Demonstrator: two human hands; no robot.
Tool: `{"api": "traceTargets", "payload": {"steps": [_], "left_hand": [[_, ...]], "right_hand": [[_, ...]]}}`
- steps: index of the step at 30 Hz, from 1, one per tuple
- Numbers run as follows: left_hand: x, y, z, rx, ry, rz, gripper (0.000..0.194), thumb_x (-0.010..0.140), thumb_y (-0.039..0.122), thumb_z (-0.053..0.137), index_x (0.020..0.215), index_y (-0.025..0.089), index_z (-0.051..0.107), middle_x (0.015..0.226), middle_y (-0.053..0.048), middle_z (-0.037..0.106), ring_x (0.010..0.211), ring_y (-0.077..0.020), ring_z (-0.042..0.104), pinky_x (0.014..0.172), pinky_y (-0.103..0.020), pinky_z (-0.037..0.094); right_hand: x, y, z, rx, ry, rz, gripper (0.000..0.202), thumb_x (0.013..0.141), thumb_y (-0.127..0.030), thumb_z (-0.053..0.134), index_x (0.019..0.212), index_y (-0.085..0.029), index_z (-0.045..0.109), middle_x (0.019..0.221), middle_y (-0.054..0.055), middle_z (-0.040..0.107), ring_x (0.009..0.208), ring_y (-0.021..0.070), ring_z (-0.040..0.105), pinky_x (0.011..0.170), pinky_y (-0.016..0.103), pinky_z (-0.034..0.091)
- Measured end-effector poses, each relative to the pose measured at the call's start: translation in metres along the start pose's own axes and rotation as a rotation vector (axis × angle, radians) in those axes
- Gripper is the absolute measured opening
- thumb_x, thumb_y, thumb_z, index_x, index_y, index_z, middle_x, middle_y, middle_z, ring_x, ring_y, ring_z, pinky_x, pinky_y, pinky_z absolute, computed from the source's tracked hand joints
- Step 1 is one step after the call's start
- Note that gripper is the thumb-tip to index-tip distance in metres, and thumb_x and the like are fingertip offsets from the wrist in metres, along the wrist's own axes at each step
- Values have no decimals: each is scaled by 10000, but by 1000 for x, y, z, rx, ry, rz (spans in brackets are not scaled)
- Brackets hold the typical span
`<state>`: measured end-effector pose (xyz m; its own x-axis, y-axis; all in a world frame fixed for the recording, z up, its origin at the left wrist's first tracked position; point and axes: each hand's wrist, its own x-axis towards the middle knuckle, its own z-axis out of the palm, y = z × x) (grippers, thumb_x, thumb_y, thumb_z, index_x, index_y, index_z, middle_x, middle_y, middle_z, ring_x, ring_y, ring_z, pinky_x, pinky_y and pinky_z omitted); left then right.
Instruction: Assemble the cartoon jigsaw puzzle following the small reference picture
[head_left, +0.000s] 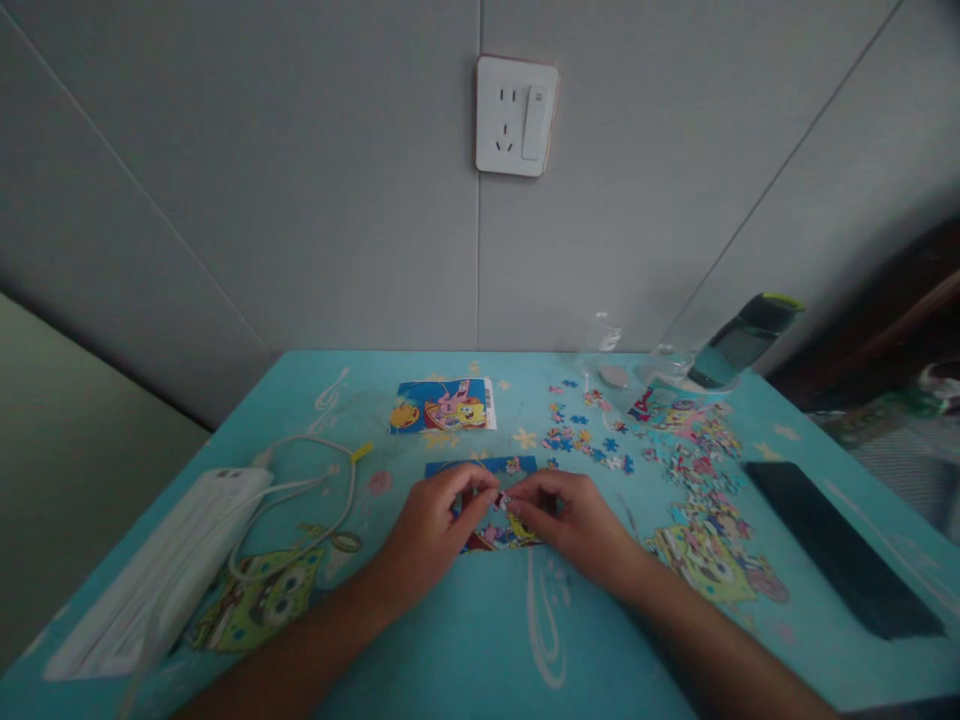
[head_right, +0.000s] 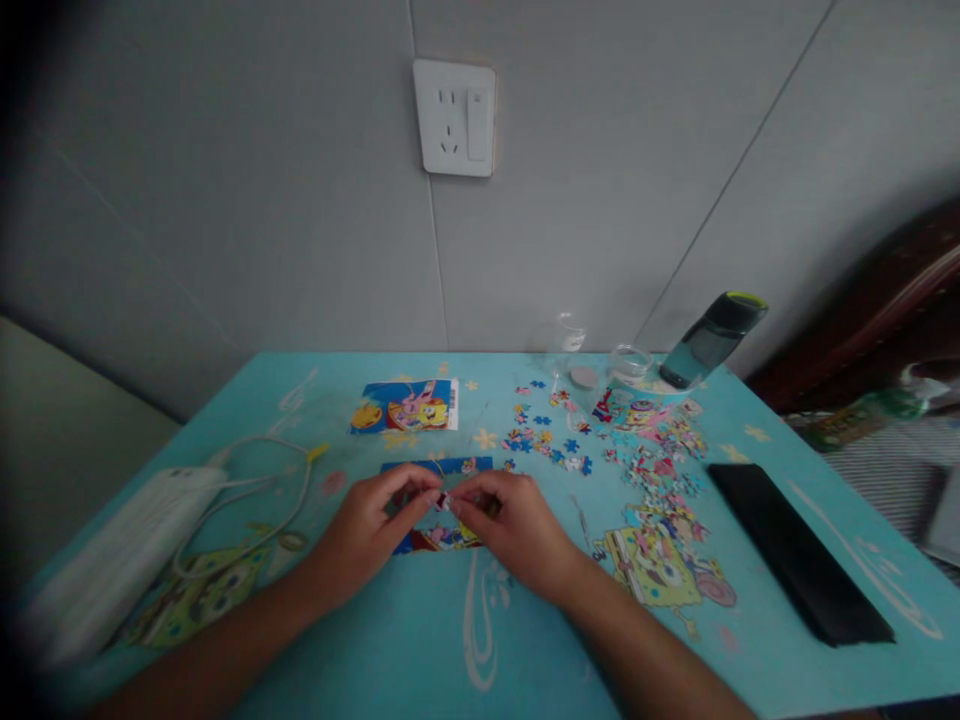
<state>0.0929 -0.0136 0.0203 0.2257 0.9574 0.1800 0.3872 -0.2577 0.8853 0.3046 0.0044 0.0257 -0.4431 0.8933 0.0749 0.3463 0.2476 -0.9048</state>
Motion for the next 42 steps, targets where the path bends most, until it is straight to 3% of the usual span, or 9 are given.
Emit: {"api": "traceTargets", "payload": {"steps": [8, 24, 35, 42], "left_hand": [[-1, -3, 2, -6, 20, -14, 108, 965, 294, 600, 954, 216, 674, 845, 30, 688, 758, -119, 625, 709, -224, 468], [0, -1, 0, 30, -25, -5, 144, 977, 292, 590, 916, 196, 679, 797, 13, 671, 701, -123, 609, 671, -236, 462], [-1, 1, 0, 80, -23, 63, 158, 987, 302, 581, 941, 204, 696, 877, -12, 693, 810, -151, 636, 755, -263, 482], [-2, 0, 1, 91, -25, 131, 208, 965, 259, 607, 1151, 240, 698, 1085, -48, 705, 955, -175, 655, 877, -316, 528]], "right_hand": [[-5, 0, 0, -184, -67, -82, 117, 951, -246, 662, 923, -231, 774, 837, -11, 732, 732, 125, 633, 690, 252, 455], [-4, -1, -1, -190, -102, -105, 140, 971, -289, 646, 925, -236, 767, 839, 1, 733, 740, 142, 636, 696, 273, 457], [-4, -2, 0, -165, -63, -47, 163, 963, -277, 602, 866, -195, 706, 722, -2, 666, 650, 135, 579, 617, 264, 430], [-4, -4, -1, -59, -53, 19, 244, 984, -369, 580, 869, -190, 700, 688, -7, 601, 631, 130, 505, 588, 262, 398]]}}
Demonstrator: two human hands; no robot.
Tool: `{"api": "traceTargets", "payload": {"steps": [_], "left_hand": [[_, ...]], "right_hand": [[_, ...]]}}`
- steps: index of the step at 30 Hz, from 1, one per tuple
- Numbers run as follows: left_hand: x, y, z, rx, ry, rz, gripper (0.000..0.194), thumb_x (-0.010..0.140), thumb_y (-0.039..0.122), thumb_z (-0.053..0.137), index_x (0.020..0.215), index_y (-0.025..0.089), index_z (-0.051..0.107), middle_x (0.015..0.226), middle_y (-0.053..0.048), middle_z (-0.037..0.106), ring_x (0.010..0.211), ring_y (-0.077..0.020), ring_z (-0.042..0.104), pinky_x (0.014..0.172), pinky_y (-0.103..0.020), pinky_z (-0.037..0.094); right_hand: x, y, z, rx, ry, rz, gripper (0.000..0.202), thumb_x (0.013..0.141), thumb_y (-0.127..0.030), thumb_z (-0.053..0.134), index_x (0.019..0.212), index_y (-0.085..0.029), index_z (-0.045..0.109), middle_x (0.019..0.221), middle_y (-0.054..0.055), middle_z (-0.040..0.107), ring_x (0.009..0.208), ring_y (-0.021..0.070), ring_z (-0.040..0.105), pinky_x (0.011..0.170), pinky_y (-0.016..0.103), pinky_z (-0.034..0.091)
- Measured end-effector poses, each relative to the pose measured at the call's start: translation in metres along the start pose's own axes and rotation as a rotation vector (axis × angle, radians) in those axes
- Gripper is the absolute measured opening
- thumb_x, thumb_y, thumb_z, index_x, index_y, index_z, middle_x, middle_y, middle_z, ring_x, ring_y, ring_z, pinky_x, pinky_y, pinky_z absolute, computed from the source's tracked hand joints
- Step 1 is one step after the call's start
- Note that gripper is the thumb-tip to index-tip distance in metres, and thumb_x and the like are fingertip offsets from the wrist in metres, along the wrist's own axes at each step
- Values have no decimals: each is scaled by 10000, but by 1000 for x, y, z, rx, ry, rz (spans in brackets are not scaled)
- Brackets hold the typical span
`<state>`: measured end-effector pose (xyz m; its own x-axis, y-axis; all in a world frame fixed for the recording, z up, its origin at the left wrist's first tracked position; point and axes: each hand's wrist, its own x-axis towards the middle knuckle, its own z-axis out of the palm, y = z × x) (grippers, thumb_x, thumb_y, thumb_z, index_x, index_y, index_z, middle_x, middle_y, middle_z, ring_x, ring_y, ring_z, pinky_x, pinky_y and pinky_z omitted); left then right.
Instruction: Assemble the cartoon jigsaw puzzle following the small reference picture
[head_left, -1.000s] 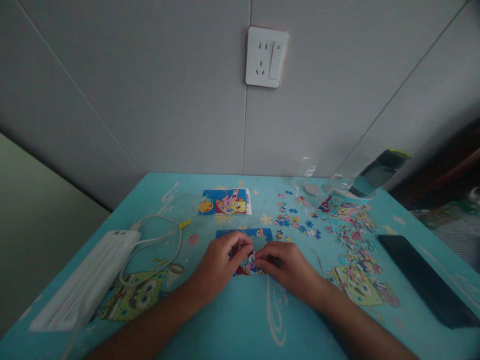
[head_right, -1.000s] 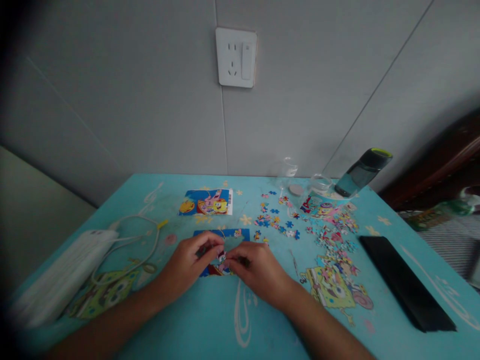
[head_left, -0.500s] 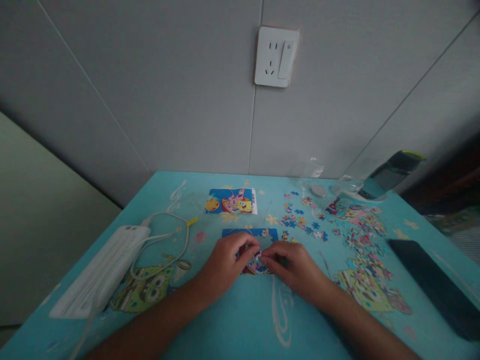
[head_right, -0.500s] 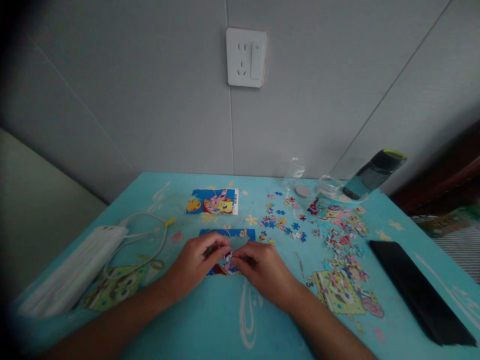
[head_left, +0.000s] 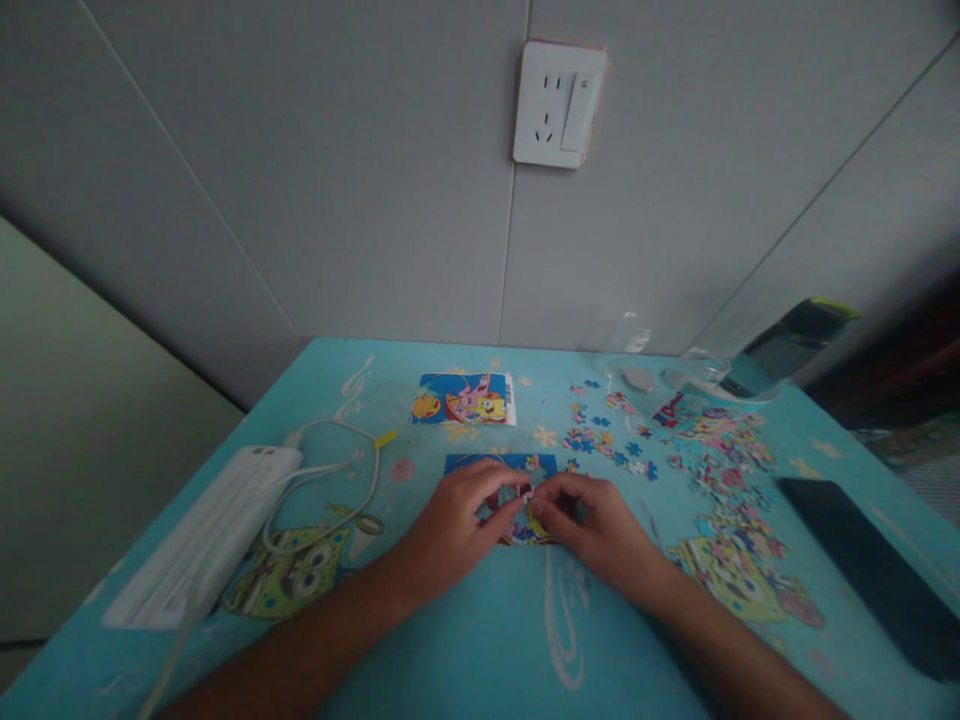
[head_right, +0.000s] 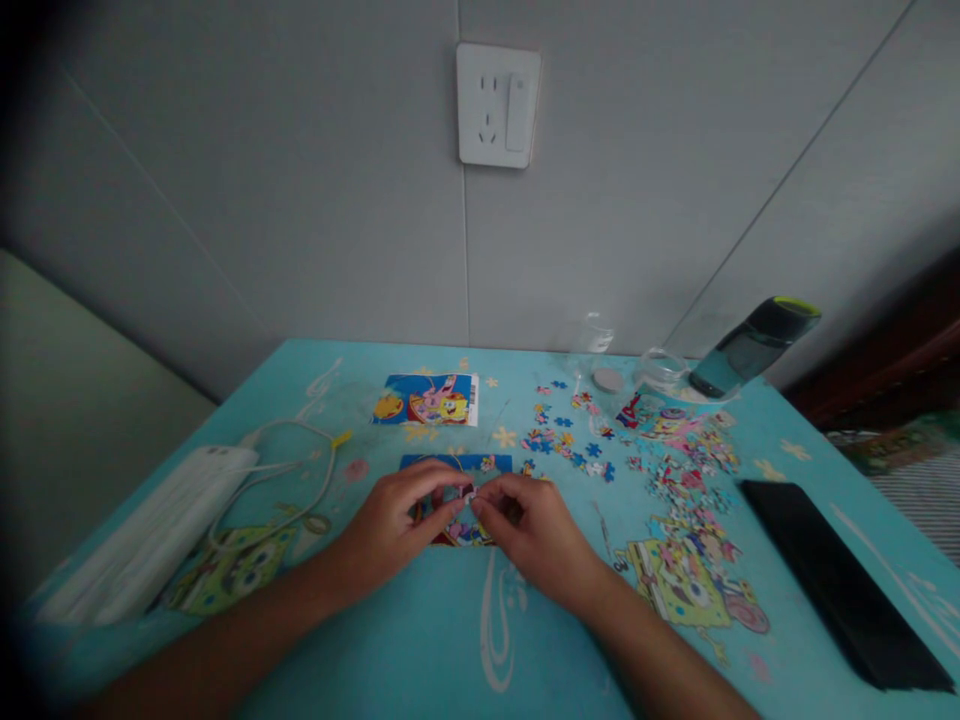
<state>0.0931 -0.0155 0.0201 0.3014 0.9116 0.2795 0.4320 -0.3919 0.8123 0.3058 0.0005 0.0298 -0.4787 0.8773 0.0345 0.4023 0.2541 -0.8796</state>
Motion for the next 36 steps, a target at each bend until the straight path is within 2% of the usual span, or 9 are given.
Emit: {"api": "traceTargets", "payload": {"steps": [6, 13, 19, 28, 32, 36], "left_hand": [[0, -1, 1, 19, 21, 5, 219, 971, 275, 599, 1162, 235, 697, 1097, -58, 707, 950, -182, 660, 895, -340, 543], [-1, -1, 2, 88, 23, -60, 94, 913, 262, 685, 993, 214, 692, 878, -7, 688, 740, -145, 606, 760, -295, 510], [-3, 2, 3, -20, -54, -111, 117, 947, 297, 622, 911, 202, 680, 776, -3, 690, 691, -138, 631, 666, -256, 499], [-2, 2, 8, -231, -41, -300, 75, 893, 266, 641, 888, 191, 646, 716, 14, 665, 628, -133, 623, 569, -232, 454], [-2, -1, 7, -76, -14, -195, 54, 922, 230, 613, 919, 204, 660, 763, 12, 674, 670, -137, 619, 650, -263, 476], [-1, -7, 3, 275, 29, 50, 82, 956, 197, 587, 993, 198, 660, 958, -42, 691, 943, -210, 623, 875, -373, 475]], "right_hand": [[3, -5, -3, 49, 26, 29, 283, 959, -426, 603, 836, -188, 695, 660, -15, 550, 615, 127, 471, 570, 257, 395], [3, -2, -3, 36, 40, 68, 310, 972, -438, 573, 883, -177, 715, 685, -2, 577, 622, 130, 479, 572, 262, 393], [3, -1, -5, 21, 35, 54, 324, 980, -450, 567, 862, -179, 699, 686, 0, 578, 637, 134, 489, 577, 260, 396], [4, 0, -2, 81, 30, 12, 224, 943, -401, 643, 969, -203, 743, 753, 8, 631, 674, 143, 536, 614, 270, 430], [7, 12, -7, 133, 103, 65, 247, 932, -412, 659, 1032, -192, 713, 760, 4, 631, 669, 143, 552, 607, 266, 458], [13, 26, -15, -61, 154, 53, 205, 959, -352, 630, 1040, -198, 738, 816, 29, 695, 716, 164, 610, 663, 293, 488]]}}
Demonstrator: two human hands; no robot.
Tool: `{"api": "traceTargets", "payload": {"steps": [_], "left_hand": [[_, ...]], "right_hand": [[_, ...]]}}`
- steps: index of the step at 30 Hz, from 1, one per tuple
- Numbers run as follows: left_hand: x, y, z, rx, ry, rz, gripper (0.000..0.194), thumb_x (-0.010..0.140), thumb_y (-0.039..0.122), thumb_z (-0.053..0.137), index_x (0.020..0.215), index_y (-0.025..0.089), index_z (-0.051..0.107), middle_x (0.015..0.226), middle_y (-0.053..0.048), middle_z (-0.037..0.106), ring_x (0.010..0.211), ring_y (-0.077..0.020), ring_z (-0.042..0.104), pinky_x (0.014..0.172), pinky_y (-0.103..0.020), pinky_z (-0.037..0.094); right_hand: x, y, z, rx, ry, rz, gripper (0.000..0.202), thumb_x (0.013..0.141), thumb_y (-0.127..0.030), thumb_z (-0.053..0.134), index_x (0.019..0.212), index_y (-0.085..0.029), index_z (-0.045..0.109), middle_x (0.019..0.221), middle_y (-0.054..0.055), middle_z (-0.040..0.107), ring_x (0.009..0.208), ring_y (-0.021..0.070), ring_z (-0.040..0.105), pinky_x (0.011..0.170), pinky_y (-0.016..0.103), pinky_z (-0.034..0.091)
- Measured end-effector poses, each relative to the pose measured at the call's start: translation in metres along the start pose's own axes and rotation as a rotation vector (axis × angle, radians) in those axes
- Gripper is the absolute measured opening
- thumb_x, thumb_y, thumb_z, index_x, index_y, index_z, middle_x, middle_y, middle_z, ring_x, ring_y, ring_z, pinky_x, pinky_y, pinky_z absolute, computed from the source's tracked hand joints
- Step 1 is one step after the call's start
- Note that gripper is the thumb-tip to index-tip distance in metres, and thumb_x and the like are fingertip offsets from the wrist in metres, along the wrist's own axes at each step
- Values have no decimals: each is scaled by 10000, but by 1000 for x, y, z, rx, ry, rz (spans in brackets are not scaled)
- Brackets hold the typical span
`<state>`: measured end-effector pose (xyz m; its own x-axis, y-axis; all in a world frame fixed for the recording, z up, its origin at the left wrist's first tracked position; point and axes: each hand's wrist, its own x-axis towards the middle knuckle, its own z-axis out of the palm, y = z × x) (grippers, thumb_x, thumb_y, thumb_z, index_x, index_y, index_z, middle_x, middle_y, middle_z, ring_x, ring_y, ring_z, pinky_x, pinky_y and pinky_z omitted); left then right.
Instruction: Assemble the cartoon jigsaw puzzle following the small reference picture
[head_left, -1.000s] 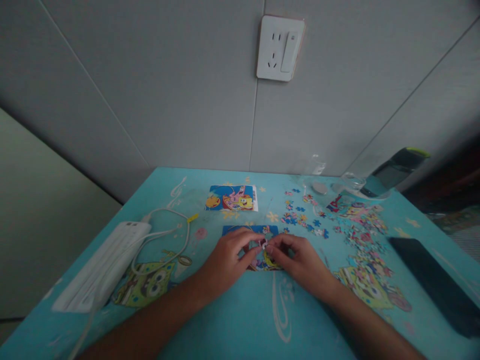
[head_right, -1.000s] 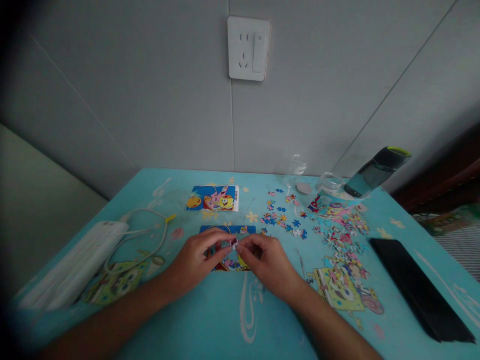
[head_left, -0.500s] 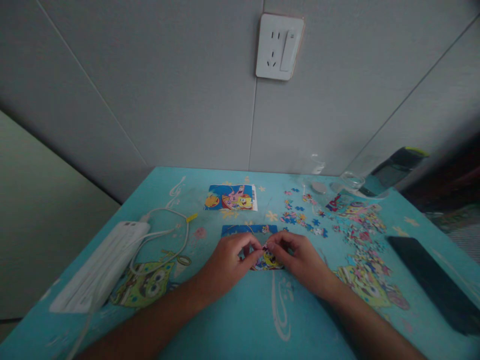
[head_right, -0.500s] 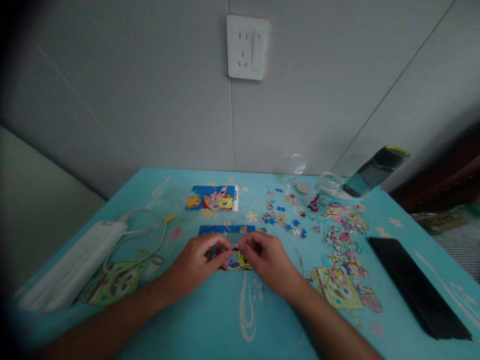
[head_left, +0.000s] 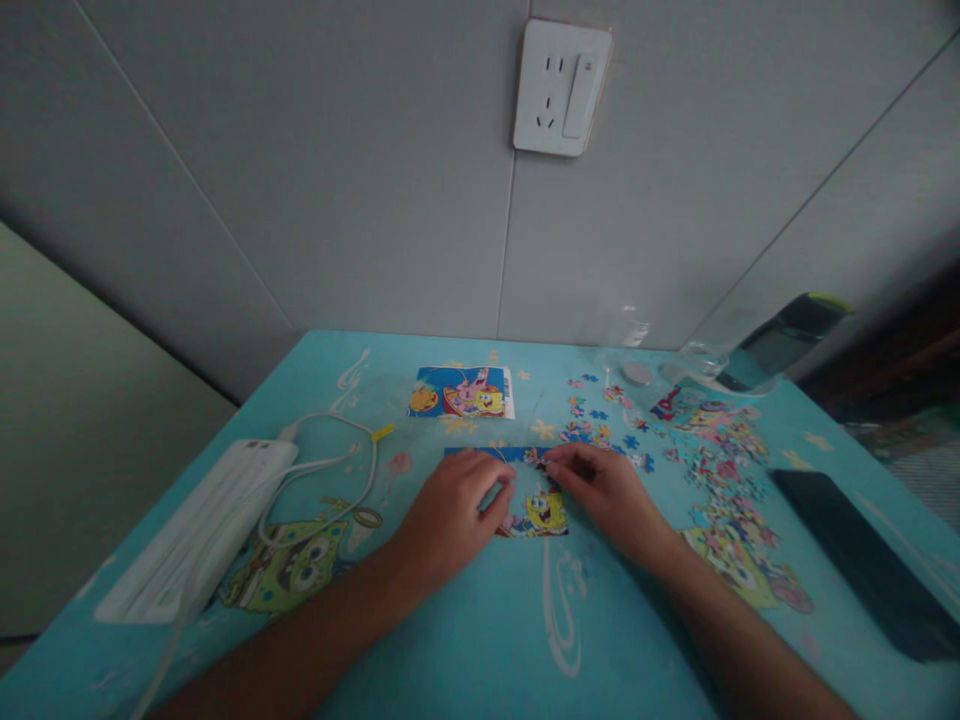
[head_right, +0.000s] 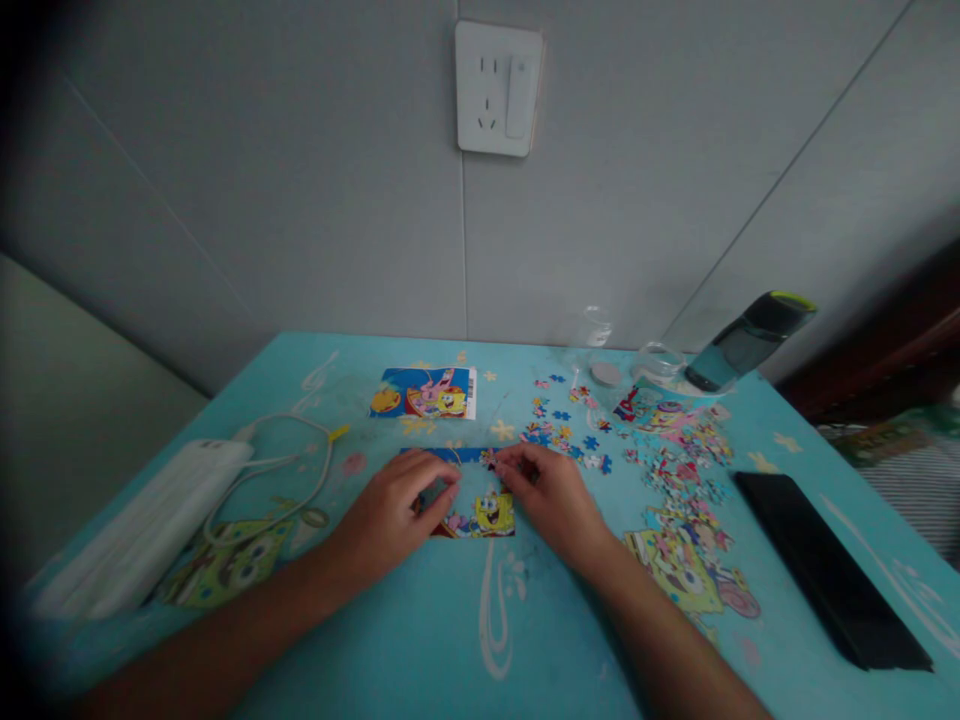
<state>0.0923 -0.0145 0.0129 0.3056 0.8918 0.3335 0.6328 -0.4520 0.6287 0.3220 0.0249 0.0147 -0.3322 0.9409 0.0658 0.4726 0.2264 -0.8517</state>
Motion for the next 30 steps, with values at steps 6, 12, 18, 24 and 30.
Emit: {"api": "traceTargets", "payload": {"steps": [6, 12, 18, 24, 30], "left_hand": [[1, -4, 1, 256, -95, 158, 167, 987, 196, 552, 1094, 205, 680, 1087, -70, 672, 1063, -258, 571, 922, -442, 440], [0, -2, 2, 316, -136, 207, 263, 1000, 232, 548, 1240, 215, 655, 1210, -69, 658, 1152, -266, 546, 983, -471, 442], [3, 0, 5, 344, -168, 230, 351, 1014, 280, 534, 1356, 227, 592, 1338, -61, 628, 1223, -280, 521, 1023, -496, 426], [4, 2, 4, 350, -176, 239, 326, 1025, 297, 513, 1328, 230, 612, 1350, -44, 638, 1245, -277, 523, 1042, -496, 399], [5, 3, 4, 335, -175, 240, 311, 1032, 272, 491, 1306, 198, 618, 1320, -46, 663, 1221, -255, 546, 1040, -473, 390]], "right_hand": [[10, 2, 5, -204, -38, -206, 160, 965, -226, 635, 1044, -234, 775, 989, 46, 760, 903, 190, 679, 857, 338, 508], [15, 8, 3, -342, 51, -225, 162, 959, -206, 648, 1050, -233, 779, 919, 40, 743, 854, 191, 668, 811, 329, 505], [9, 6, 0, -388, 65, -222, 152, 946, -193, 658, 1024, -236, 781, 910, 31, 744, 845, 184, 666, 812, 316, 495], [5, 0, 4, -438, 11, -222, 147, 950, -211, 644, 973, -233, 787, 887, 41, 728, 827, 183, 657, 795, 309, 497], [3, -1, 6, -449, 6, -241, 159, 955, -230, 642, 1005, -245, 792, 890, 38, 726, 824, 181, 653, 790, 307, 498]]}}
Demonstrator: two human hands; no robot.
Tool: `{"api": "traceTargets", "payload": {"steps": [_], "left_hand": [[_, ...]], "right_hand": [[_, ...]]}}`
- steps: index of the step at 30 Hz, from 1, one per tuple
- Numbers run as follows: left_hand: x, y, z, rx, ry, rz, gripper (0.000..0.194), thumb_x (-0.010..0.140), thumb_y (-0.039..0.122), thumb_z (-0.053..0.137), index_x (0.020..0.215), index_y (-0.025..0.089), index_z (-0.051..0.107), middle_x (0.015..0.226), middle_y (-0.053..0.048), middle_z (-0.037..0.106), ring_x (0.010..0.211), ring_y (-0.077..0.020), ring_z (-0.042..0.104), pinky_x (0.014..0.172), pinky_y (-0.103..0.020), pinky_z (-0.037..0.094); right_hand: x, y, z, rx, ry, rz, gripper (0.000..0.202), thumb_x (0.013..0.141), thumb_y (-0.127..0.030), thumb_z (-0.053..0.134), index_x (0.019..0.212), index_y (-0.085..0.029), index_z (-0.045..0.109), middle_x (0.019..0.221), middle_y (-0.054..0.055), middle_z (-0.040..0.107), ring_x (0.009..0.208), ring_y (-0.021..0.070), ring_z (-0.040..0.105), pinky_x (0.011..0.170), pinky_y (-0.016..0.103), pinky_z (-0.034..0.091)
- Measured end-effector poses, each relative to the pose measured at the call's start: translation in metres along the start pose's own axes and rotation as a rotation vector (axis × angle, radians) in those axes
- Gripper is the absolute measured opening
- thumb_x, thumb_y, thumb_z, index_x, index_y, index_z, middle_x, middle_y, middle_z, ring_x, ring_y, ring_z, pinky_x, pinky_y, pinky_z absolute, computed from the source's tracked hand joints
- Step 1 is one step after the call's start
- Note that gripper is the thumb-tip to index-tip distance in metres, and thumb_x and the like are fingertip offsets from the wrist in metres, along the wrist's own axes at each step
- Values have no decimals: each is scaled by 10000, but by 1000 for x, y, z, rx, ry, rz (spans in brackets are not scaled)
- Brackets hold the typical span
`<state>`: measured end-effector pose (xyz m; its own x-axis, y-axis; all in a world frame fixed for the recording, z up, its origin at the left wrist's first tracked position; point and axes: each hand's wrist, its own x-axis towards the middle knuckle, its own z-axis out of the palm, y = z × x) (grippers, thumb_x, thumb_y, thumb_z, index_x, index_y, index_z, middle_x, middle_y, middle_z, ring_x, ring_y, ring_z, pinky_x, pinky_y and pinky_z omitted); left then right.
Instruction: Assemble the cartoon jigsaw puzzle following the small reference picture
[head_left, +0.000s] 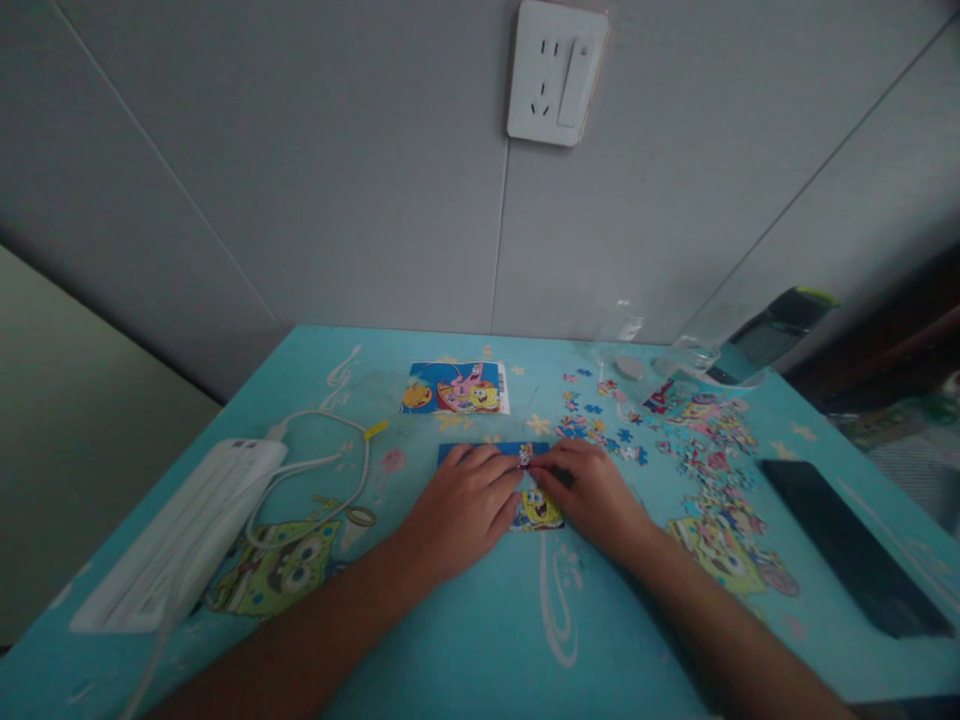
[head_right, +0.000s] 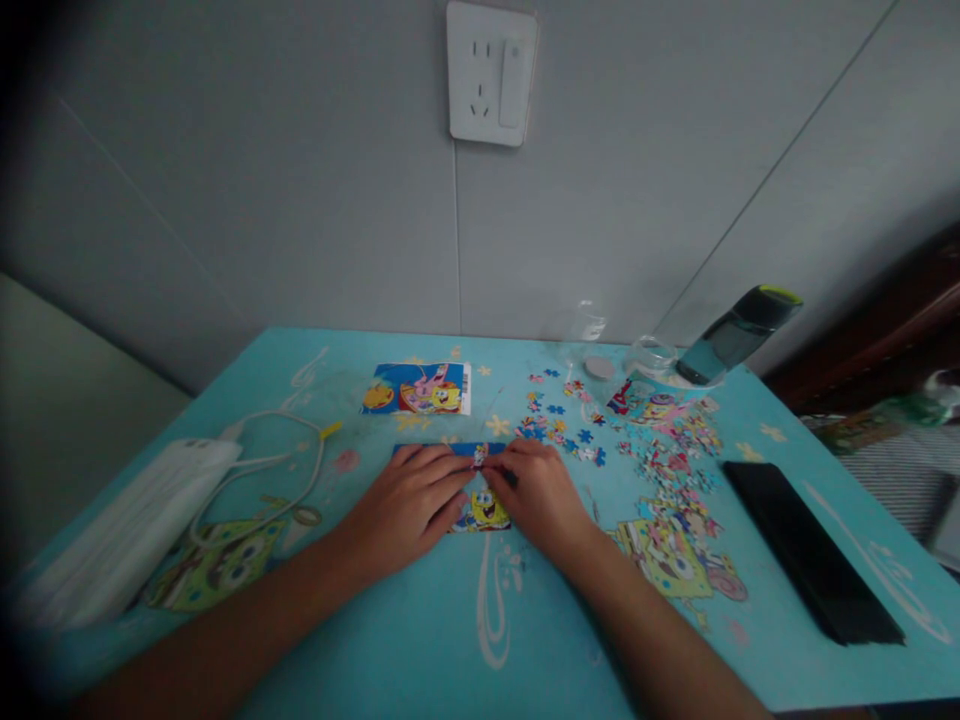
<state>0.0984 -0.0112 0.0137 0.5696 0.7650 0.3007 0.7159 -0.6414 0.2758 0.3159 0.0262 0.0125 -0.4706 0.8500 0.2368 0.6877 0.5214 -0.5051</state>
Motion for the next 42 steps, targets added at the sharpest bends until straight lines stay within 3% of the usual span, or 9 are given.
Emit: {"api": "traceTargets", "payload": {"steps": [20, 35, 39, 42], "left_hand": [[1, -2, 4, -20, 29, -10, 319, 1010, 261, 523, 1309, 189, 608, 1360, -71, 638, 1280, -261, 532, 1101, -484, 376], [0, -4, 4, -25, -9, -18, 374, 1008, 290, 507, 1359, 177, 565, 1368, -92, 626, 1295, -283, 525, 1109, -517, 392], [-1, -8, 6, -11, -15, -8, 377, 1013, 279, 498, 1370, 183, 570, 1385, -96, 609, 1283, -284, 529, 1101, -513, 415], [-3, -13, 7, -23, -31, 5, 389, 1014, 261, 492, 1396, 218, 555, 1415, -82, 587, 1303, -277, 516, 1109, -510, 417]], "right_hand": [[-2, 0, 0, -103, -10, -22, 202, 973, -243, 632, 1102, -286, 781, 945, 44, 730, 867, 190, 656, 833, 325, 489], [-2, -16, -4, -385, -65, -69, 182, 1006, -278, 587, 1041, -261, 765, 904, 61, 684, 904, 232, 601, 848, 383, 372], [-2, -17, -6, -391, -55, -87, 188, 1014, -279, 577, 1073, -276, 755, 906, 53, 688, 909, 228, 595, 835, 375, 355], [-2, -6, -18, -415, 25, -21, 205, 1025, -264, 550, 1075, -262, 749, 933, 55, 709, 930, 234, 602, 831, 376, 357]]}}
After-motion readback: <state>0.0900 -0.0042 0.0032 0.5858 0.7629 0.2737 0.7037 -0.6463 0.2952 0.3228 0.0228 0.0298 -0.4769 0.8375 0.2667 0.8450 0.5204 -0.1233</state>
